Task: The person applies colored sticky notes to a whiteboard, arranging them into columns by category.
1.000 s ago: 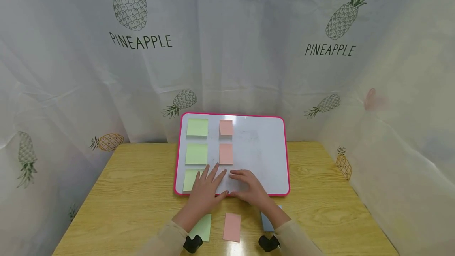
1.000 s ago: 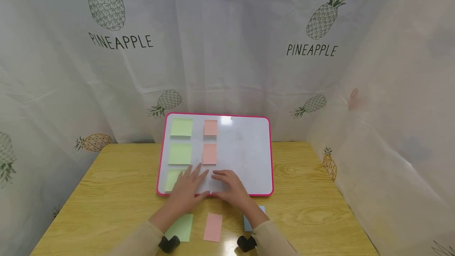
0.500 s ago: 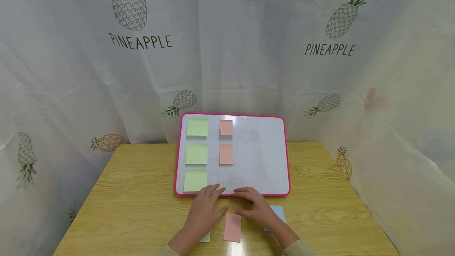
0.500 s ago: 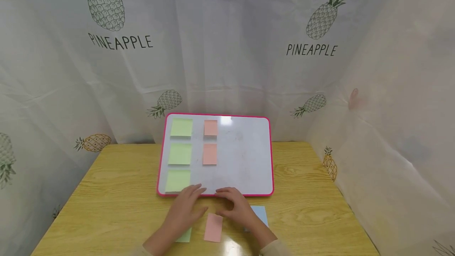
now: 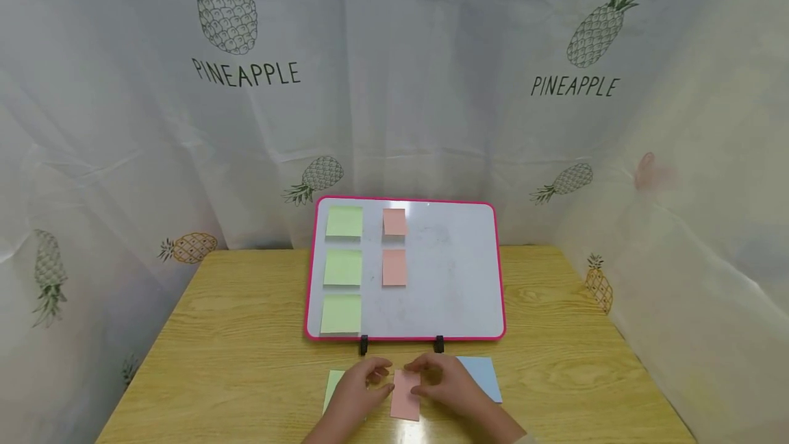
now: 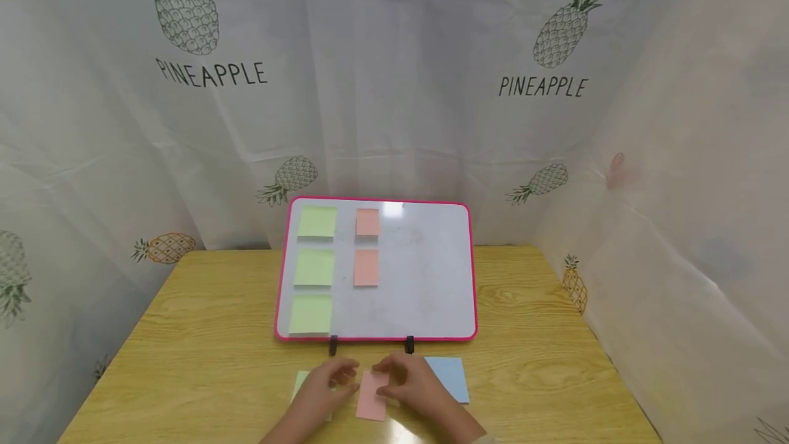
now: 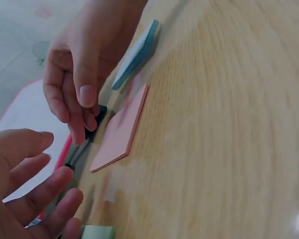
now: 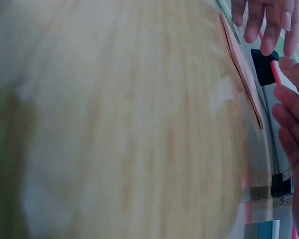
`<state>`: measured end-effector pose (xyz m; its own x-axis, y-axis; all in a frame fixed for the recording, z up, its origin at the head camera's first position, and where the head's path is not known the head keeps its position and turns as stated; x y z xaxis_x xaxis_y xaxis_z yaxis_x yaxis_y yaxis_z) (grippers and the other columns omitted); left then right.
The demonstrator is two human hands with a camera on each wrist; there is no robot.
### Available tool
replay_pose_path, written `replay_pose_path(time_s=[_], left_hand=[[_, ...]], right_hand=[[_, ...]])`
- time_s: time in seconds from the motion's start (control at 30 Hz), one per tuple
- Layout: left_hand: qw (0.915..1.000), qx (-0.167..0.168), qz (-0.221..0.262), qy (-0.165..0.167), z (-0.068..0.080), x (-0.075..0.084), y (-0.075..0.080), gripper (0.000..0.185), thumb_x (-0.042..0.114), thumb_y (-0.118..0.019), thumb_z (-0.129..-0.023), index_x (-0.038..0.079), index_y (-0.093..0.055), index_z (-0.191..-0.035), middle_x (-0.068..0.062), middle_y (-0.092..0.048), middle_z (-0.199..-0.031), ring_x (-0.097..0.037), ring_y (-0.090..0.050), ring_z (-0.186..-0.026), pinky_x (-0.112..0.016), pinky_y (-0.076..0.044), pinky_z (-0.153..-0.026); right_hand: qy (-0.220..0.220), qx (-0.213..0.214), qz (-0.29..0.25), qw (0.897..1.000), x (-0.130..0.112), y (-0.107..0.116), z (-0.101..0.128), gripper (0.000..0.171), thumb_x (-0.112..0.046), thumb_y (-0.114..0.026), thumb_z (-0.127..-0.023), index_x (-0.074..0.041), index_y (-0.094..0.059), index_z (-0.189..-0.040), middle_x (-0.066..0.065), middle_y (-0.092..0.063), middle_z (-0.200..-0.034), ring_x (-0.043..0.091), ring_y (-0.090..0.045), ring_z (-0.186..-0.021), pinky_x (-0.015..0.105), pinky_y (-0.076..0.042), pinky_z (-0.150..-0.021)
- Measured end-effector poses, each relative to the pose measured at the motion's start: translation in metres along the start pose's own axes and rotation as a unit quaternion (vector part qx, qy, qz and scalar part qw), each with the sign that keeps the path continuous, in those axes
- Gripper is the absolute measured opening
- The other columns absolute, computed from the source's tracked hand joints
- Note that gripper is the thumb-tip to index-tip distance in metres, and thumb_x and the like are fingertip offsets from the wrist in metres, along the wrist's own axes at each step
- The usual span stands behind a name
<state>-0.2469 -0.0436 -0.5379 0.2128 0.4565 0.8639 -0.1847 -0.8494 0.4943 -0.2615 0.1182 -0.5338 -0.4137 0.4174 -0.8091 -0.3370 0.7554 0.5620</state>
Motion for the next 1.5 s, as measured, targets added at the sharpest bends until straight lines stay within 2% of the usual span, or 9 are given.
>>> replay_pose_path(time_s=[0.1,0.17,0.3,0.5,0.7,0.93,1.23,1.5], left_hand=[[0.9987,-0.004,0.05,0.013,0.002,-0.008,-0.005,0.022,0.011,-0.078,-0.081,0.008,-0.07,-0.102,0.005,-0.065,-0.088,-0.01,-0.059,-0.079,-0.027,-0.05,-0.07],[0.9984,-0.009,0.052,0.018,0.004,-0.013,-0.009,0.02,0.011,-0.078,-0.08,0.01,-0.07,-0.098,0.007,-0.063,-0.086,-0.008,-0.057,-0.078,-0.026,-0.049,-0.07],[0.9995,-0.027,0.016,0.008,0.005,-0.016,-0.015,0.022,0.013,-0.082,-0.076,0.015,-0.069,-0.093,0.012,-0.059,-0.086,-0.007,-0.053,-0.079,-0.028,-0.047,-0.07],[0.9967,-0.041,-0.042,-0.056,0.005,-0.008,-0.018,0.025,0.013,-0.086,-0.071,0.015,-0.069,-0.09,0.013,-0.056,-0.085,-0.005,-0.05,-0.078,-0.028,-0.046,-0.069],[0.9955,-0.04,-0.049,-0.071,0.008,-0.005,-0.018,0.03,0.014,-0.088,-0.068,0.016,-0.069,-0.091,0.014,-0.055,-0.087,-0.005,-0.05,-0.08,-0.027,-0.046,-0.071],[0.9921,-0.043,-0.07,-0.095,0.01,-0.004,-0.019,0.034,0.018,-0.09,-0.065,0.019,-0.068,-0.092,0.014,-0.054,-0.088,-0.003,-0.048,-0.082,-0.027,-0.045,-0.072],[0.9915,-0.057,-0.071,-0.094,0.011,-0.007,-0.021,0.036,0.022,-0.09,-0.066,0.02,-0.068,-0.095,0.015,-0.053,-0.091,-0.003,-0.048,-0.085,-0.028,-0.044,-0.076],[0.993,-0.064,-0.06,-0.078,0.012,-0.011,-0.021,0.041,0.031,-0.088,-0.07,0.019,-0.066,-0.103,0.016,-0.054,-0.095,-0.004,-0.048,-0.088,-0.031,-0.044,-0.078]], right_hand=[[-0.012,-0.024,-0.009,1.0,0.001,-0.005,0.001,0.028,-0.023,-0.08,-0.082,-0.015,-0.072,-0.106,-0.007,-0.07,-0.103,0.012,-0.061,-0.102,0.032,-0.046,-0.093],[-0.017,-0.04,-0.015,0.999,0.002,-0.008,0.0,0.028,-0.025,-0.081,-0.081,-0.015,-0.072,-0.105,-0.007,-0.069,-0.103,0.012,-0.061,-0.102,0.031,-0.045,-0.094],[-0.015,-0.056,-0.02,0.998,0.003,-0.012,-0.001,0.032,-0.028,-0.083,-0.077,-0.017,-0.068,-0.103,-0.008,-0.068,-0.103,0.012,-0.059,-0.102,0.031,-0.044,-0.095],[0.007,-0.06,-0.022,0.998,0.002,-0.013,-0.003,0.038,-0.029,-0.085,-0.075,-0.015,-0.064,-0.102,-0.005,-0.067,-0.102,0.014,-0.059,-0.1,0.029,-0.045,-0.092],[-0.005,-0.081,-0.044,0.996,0.004,-0.019,0.0,0.047,-0.028,-0.087,-0.073,-0.014,-0.06,-0.108,-0.003,-0.063,-0.108,0.013,-0.057,-0.103,0.028,-0.044,-0.092],[0.023,-0.103,-0.017,0.994,-0.002,-0.025,0.004,0.061,-0.036,-0.088,-0.07,-0.013,-0.053,-0.115,-0.002,-0.054,-0.115,0.013,-0.049,-0.108,0.027,-0.041,-0.094],[0.027,-0.11,-0.018,0.993,-0.003,-0.027,0.004,0.062,-0.033,-0.088,-0.07,-0.011,-0.051,-0.115,0.0,-0.052,-0.115,0.013,-0.047,-0.107,0.027,-0.04,-0.092],[-0.004,-0.122,-0.052,0.991,0.0,-0.027,0.004,0.06,-0.032,-0.087,-0.073,-0.013,-0.053,-0.117,0.0,-0.053,-0.117,0.014,-0.049,-0.109,0.028,-0.039,-0.096]])
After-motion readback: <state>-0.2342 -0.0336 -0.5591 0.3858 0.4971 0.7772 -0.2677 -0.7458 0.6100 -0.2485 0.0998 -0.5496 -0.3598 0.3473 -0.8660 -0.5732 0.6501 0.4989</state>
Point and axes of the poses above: each hand's wrist, its own z-axis away from the middle knuckle, its own y-axis out of the back of the hand, x = y × z, the point moved 9 cm from there along -z, towards the middle knuckle
